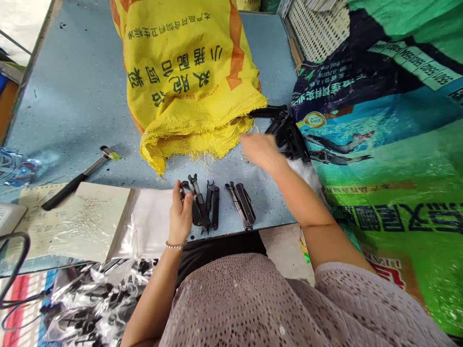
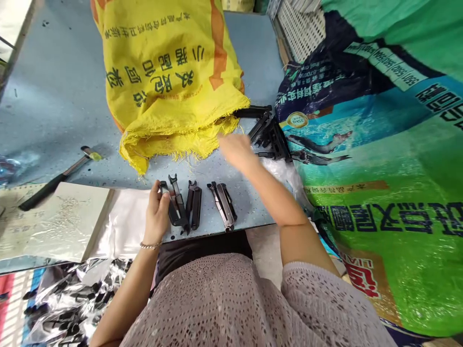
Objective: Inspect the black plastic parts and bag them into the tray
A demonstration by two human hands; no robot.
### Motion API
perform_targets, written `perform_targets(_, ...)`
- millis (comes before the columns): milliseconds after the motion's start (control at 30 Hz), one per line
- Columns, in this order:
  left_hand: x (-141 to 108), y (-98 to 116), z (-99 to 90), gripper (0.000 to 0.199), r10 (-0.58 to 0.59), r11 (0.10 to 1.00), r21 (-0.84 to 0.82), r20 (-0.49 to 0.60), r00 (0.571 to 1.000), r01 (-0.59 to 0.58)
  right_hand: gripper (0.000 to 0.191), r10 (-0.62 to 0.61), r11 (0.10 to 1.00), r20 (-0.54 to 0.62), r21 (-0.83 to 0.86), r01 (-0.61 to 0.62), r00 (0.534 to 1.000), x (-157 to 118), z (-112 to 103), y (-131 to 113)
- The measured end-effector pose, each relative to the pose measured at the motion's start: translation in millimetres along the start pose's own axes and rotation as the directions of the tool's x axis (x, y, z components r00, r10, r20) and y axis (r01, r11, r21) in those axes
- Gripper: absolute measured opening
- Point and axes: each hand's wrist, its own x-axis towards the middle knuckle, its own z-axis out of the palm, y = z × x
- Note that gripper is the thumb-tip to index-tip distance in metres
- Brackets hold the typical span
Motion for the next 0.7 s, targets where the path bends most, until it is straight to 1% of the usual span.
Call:
perform_targets(33,-1,-7,4.4,0.07,0.016,0.997,0.077,0.019,1.0,-0.017,0.031,0.172,0.982,0.072,-0.093,-0.165,0.982,15,-5,27)
perform_targets(67,-2,-12,9.2,0.068,0.051,0.984,0.168,0.023,0.998,-0.054,0.034,0.292,0.95,0.145,-0.159,-0.269,0.945,27,-8,52)
perform_targets(100,-2,-16,13.8,0.065,0.101,0.96,0.259,0.024,0.995,-0.103,0.037,0.335,0.935,0.166,-0.18,-0.305,0.928,36,-9,73)
perform_targets(133,-1,-19,17.5,0.062,0.158,0.93,0.33,0.034,0.987,-0.161,0.039,0.345,0.931,0.181,-0.192,-0.311,0.921,41,-8,91)
perform_targets(200,0,-21,20.8,0.058,0.243,0.873,0.419,0.073,0.967,-0.25,0.041,0.29,0.95,0.172,-0.175,-0.26,0.942,39,-5,114)
perform_targets(233,1,-21,20.1,0.055,0.266,0.857,0.434,0.09,0.96,-0.278,0.041,0.255,0.96,0.142,-0.156,-0.233,0.956,34,-4,120)
perform_targets(300,1,-14,15.7,0.051,0.296,0.856,0.417,0.09,0.951,-0.306,0.039,0.199,0.978,0.02,-0.063,-0.198,0.98,17,-5,122)
perform_targets(367,-1,0,11.7,0.049,0.294,0.898,0.331,0.037,0.955,-0.289,0.039,0.169,0.979,-0.138,0.137,-0.15,0.976,-5,-7,110)
perform_targets(400,-2,10,11.7,0.048,0.266,0.933,0.246,0.017,0.964,-0.262,0.039,0.159,0.959,-0.21,0.265,-0.1,0.965,-17,-6,97)
perform_targets(433,-2,21,13.5,0.047,0.217,0.969,0.115,0.019,0.976,-0.218,0.039,0.146,0.919,-0.269,0.394,-0.029,0.952,-29,-5,81)
perform_targets(467,-1,33,17.0,0.05,0.15,0.987,-0.064,0.061,0.987,-0.146,0.039,0.132,0.86,-0.318,0.508,0.051,0.939,-42,-2,61)
perform_targets(500,1,45,21.7,0.056,0.079,0.964,-0.264,0.143,0.987,-0.039,0.037,0.089,0.792,-0.371,0.589,0.16,0.924,-54,3,39)
perform_targets(533,4,56,26.8,0.063,0.02,0.89,-0.445,0.252,0.967,0.098,0.033,0.01,0.721,-0.432,0.627,0.293,0.902,-65,7,18)
perform_targets(567,7,65,31.4,0.069,-0.019,0.781,-0.577,0.361,0.932,0.239,0.03,-0.103,0.633,-0.497,0.636,0.442,0.862,-75,11,-2)
perform_targets(600,12,73,34.5,0.069,-0.038,0.666,-0.656,0.444,0.895,0.353,0.028,-0.248,0.543,-0.519,0.625,0.561,0.818,-83,15,-18)
perform_targets(633,15,79,35.7,0.065,-0.047,0.575,-0.704,0.48,0.876,0.417,0.027,-0.346,0.475,-0.525,0.616,0.628,0.777,-89,16,-30)
perform_targets(667,18,82,35.1,0.057,-0.057,0.524,-0.733,0.479,0.876,0.435,0.028,-0.415,0.425,-0.508,0.625,0.655,0.755,-93,16,-37)
perform_targets(700,20,84,33.0,0.049,-0.066,0.506,-0.753,0.452,0.89,0.42,0.028,-0.433,0.413,-0.479,0.647,0.641,0.763,-95,14,-40)
